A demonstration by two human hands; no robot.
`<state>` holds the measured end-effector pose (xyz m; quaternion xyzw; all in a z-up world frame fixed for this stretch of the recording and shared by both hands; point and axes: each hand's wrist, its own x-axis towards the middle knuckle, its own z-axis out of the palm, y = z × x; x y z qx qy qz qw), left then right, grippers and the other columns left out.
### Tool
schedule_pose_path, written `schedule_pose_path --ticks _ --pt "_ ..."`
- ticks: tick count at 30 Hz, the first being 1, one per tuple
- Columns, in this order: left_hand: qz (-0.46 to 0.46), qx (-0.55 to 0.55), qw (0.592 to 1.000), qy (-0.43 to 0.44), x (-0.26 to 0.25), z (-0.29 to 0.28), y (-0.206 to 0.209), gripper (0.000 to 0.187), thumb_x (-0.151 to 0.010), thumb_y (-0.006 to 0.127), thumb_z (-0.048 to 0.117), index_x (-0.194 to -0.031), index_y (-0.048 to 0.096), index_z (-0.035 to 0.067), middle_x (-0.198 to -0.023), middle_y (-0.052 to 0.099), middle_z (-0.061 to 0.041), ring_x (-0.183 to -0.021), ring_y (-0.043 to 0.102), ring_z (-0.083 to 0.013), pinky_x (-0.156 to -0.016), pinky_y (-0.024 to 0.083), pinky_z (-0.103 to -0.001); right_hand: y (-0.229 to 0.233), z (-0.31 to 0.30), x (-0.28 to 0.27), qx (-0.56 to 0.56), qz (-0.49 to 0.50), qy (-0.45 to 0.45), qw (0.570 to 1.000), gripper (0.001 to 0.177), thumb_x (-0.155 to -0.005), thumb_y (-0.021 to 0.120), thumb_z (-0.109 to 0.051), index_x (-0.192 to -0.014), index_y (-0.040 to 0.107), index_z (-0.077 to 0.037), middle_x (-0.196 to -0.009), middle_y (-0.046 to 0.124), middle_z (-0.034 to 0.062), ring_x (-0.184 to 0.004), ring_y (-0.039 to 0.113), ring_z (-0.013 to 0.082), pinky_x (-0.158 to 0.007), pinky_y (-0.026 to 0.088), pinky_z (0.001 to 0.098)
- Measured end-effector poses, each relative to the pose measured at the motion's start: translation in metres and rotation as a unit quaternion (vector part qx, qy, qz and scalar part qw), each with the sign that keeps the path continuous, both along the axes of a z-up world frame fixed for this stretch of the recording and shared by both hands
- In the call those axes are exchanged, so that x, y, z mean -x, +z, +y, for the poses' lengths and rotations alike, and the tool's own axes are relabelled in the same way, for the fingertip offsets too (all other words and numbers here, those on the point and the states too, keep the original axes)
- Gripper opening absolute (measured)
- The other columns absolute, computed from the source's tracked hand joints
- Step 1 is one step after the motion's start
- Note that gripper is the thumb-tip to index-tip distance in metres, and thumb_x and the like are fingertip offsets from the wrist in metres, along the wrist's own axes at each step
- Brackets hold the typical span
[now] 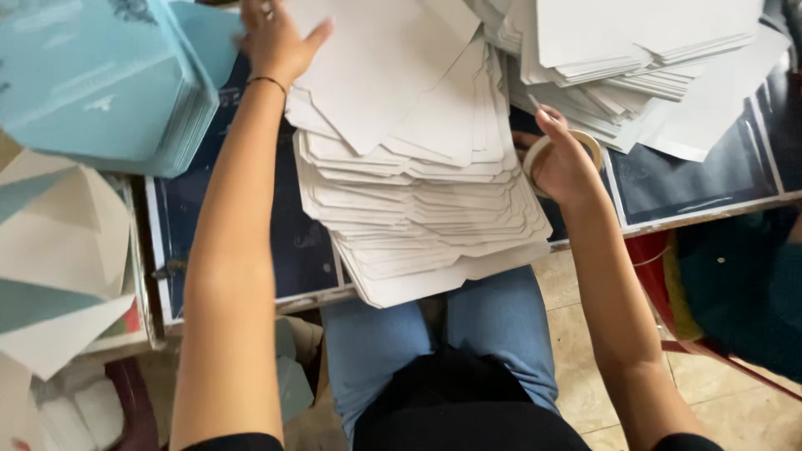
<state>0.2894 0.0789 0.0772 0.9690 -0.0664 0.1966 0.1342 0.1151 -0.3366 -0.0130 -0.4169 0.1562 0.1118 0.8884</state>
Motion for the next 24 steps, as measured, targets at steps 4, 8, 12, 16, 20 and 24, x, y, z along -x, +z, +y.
schedule_pose_path --ticks 4,8,12,16,20,24 --pt "0.2 0.003 0.976 0.081 0.001 0.017 -0.021 0.123 -0.084 0.078 0.1 -0.151 0.042 0.003 -0.155 0.043 -0.029 -0.141 0.04 -0.0535 -0.109 0.033 -0.073 0.002 0.005 -0.03 0.044 0.065 -0.009 0.997 0.031 -0.101 0.08 -0.028 -0.113 0.052 -0.023 -0.105 0.075 0.0158 -0.09 0.079 0.0281 -0.065 0.061 0.0332" --pt "0.313 -0.056 0.94 0.123 0.059 0.023 -0.055 0.112 -0.084 0.07 0.098 -0.139 0.07 0.0 -0.15 0.057 -0.034 -0.14 0.051 -0.0539 -0.11 0.042 -0.067 0.004 0.019 -0.056 0.233 0.181 -0.051 0.954 0.016 -0.096 0.089 -0.033 -0.093 0.077 -0.024 -0.065 0.058 -0.0089 -0.055 0.056 0.0026 -0.052 0.036 0.018" --pt "0.179 -0.066 0.973 0.13 0.116 0.001 -0.097 0.104 -0.088 0.069 0.097 -0.12 0.06 -0.001 -0.118 0.07 -0.025 -0.105 0.069 -0.0487 -0.085 0.056 -0.061 0.059 0.059 -0.051 0.414 0.158 0.032 0.896 0.058 -0.083 0.094 -0.054 -0.084 0.048 -0.02 -0.067 0.035 -0.0087 -0.058 0.039 0.0055 -0.053 0.032 0.0273" --pt "0.102 0.057 0.987 0.108 0.125 0.008 -0.099 0.095 -0.091 0.077 0.083 -0.123 0.055 -0.003 -0.12 0.06 -0.025 -0.108 0.055 -0.0519 -0.088 0.049 -0.058 0.084 0.085 -0.02 0.331 0.054 -0.003 0.942 0.071 -0.076 0.094 -0.019 -0.132 0.051 -0.01 -0.119 0.075 0.0144 -0.099 0.081 0.0252 -0.084 0.072 0.0336" --pt "0.202 0.293 0.926 0.126 0.123 0.021 -0.077 0.106 -0.083 0.077 0.078 -0.155 0.051 0.004 -0.152 0.057 -0.023 -0.14 0.05 -0.0485 -0.11 0.041 -0.063 0.06 0.097 0.01 0.444 -0.108 -0.078 0.886 0.09 -0.077 0.098 -0.036 -0.142 0.04 -0.013 -0.124 0.073 0.0137 -0.106 0.074 0.0206 -0.088 0.062 0.0312" --pt "0.243 0.414 0.871 0.105 0.129 0.028 -0.055 0.124 -0.061 0.078 0.086 -0.151 0.058 0.002 -0.147 0.067 -0.02 -0.135 0.065 -0.0332 -0.108 0.053 -0.044 0.103 0.126 0.053 0.404 -0.21 -0.103 0.885 0.073 -0.091 0.089 -0.023 -0.139 0.035 -0.014 -0.107 0.068 0.0132 -0.089 0.067 0.0178 -0.076 0.055 0.0286"
